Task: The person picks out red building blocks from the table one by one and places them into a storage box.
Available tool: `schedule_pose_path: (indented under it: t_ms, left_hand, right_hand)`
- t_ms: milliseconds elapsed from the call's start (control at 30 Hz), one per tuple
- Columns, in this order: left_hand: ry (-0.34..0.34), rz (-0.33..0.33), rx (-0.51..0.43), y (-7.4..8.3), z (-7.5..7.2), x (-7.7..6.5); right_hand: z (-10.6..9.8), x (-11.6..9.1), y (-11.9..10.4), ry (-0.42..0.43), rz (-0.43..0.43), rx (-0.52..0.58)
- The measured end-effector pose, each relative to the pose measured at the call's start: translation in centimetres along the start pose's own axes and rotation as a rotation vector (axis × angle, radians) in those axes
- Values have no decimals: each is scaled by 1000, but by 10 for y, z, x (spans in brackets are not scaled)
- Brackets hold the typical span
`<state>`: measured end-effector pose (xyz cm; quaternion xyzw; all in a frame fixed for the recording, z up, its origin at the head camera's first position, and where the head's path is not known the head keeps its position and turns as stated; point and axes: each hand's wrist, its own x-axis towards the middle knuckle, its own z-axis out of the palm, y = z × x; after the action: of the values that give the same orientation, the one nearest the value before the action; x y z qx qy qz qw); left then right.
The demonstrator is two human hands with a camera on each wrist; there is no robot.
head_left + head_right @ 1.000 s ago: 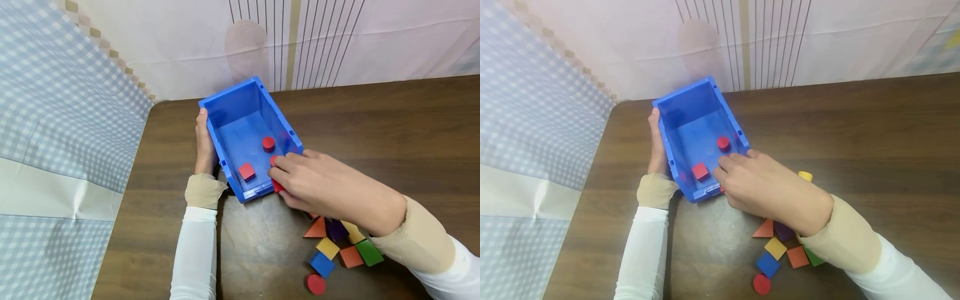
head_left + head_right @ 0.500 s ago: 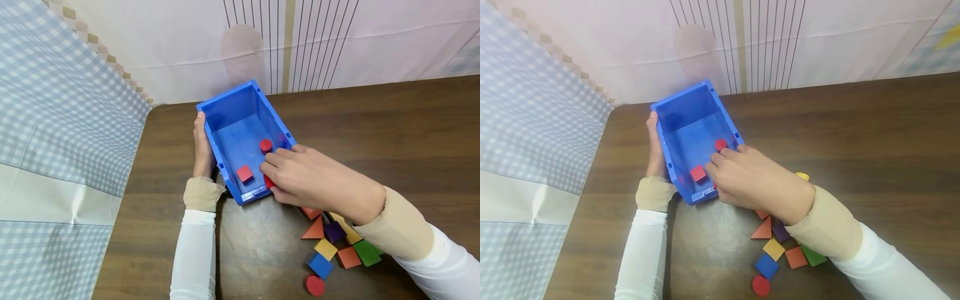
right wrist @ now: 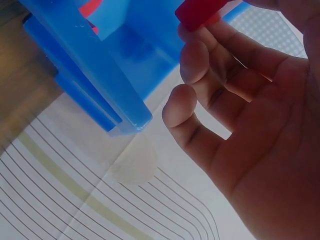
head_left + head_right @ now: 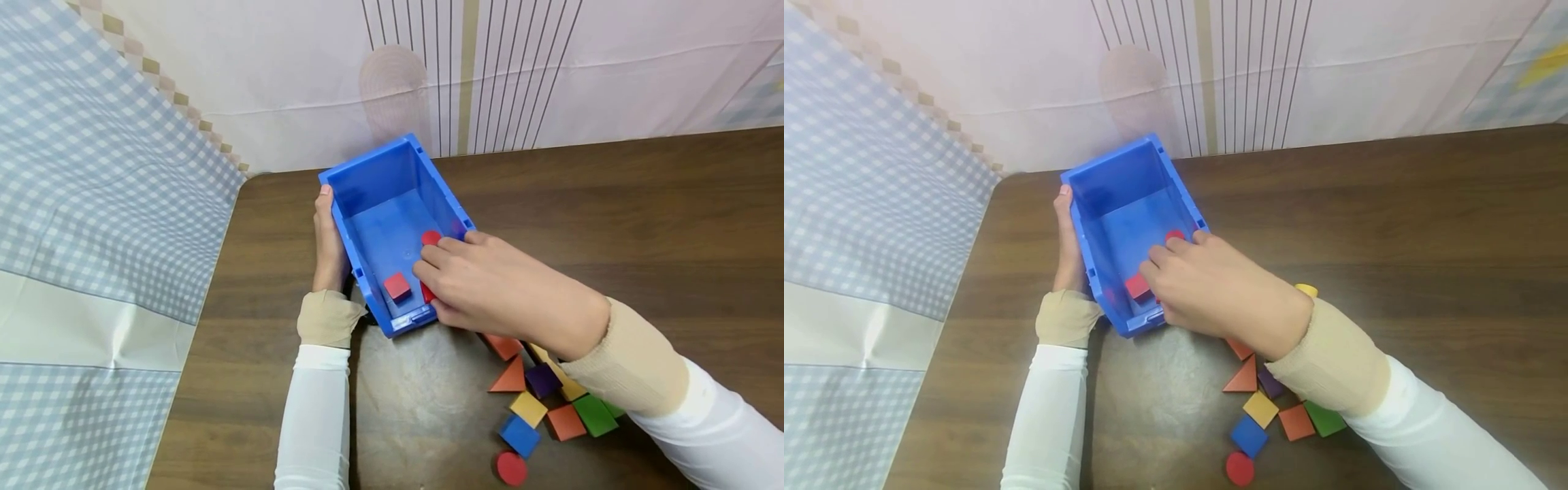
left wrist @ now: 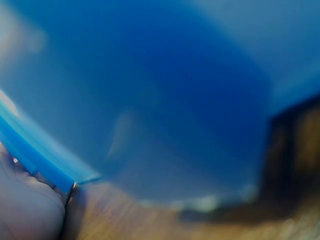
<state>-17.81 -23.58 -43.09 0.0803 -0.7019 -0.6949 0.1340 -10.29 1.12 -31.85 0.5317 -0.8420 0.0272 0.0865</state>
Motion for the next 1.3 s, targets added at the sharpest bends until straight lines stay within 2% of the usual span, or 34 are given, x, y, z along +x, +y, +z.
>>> schedule_pose_path:
  t_ms: [433, 633, 1133, 1300]
  left_hand:
    - [-3, 34, -27, -2, 0, 4]
    - [-20, 62, -23, -2, 0, 4]
    - [-7, 8, -31, -2, -1, 3]
    - [-7, 4, -35, -2, -1, 3]
  right_hand:
    - [1, 5, 1, 36, -12, -52]
    - [0, 7, 2, 15, -7, -60]
    - [1, 19, 4, 4, -9, -79]
    - [-1, 25, 5, -31, -4, -63]
